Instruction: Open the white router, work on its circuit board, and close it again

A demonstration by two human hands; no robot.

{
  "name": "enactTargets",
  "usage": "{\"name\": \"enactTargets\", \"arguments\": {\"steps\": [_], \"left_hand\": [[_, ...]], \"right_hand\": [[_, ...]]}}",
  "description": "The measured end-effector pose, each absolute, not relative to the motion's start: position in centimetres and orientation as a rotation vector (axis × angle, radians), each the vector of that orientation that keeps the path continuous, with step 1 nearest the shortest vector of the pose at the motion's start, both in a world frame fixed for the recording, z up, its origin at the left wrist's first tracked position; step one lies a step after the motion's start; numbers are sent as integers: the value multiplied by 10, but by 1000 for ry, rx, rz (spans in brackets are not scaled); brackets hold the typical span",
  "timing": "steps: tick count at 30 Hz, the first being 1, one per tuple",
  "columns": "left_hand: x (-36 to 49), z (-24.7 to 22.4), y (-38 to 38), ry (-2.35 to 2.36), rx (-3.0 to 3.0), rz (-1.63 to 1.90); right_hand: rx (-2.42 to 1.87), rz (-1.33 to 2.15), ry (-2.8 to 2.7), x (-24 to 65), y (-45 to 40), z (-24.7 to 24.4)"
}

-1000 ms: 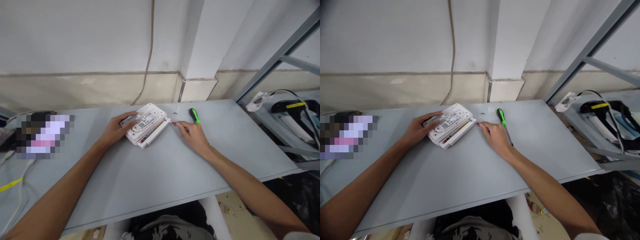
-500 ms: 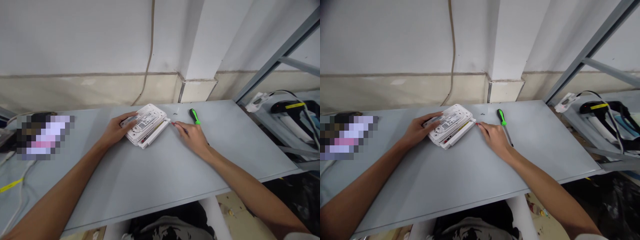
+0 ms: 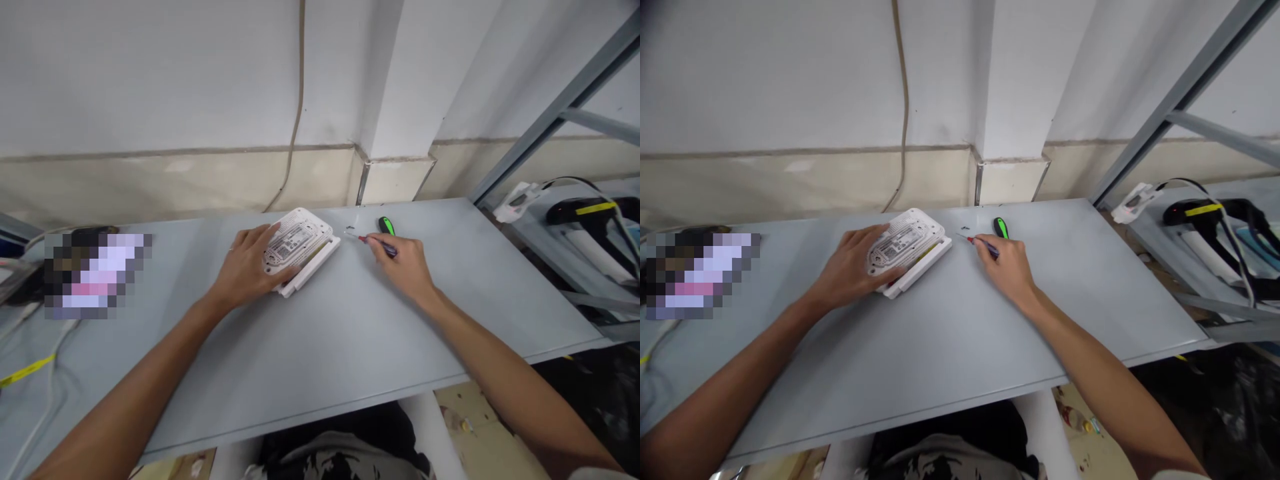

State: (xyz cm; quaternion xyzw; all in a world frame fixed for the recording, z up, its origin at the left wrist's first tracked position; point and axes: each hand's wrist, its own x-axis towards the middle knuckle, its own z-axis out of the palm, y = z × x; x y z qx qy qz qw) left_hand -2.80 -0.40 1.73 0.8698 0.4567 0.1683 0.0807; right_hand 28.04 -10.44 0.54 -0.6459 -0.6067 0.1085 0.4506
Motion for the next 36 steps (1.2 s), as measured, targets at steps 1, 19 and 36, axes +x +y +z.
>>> {"name": "enactTargets", "arguments": {"steps": [1,19,36], "left_hand": [[-33,18,0,1297,2597,473],[-51,-4,37,1308,2436,905],[-51,-5,40,1194,2441,931]], "right_hand": [[-1603,256,-1485,282,-105,6],[-938,170,-1948,247,-129,4],[-1060,-684,-2321,214,-159,30]]}}
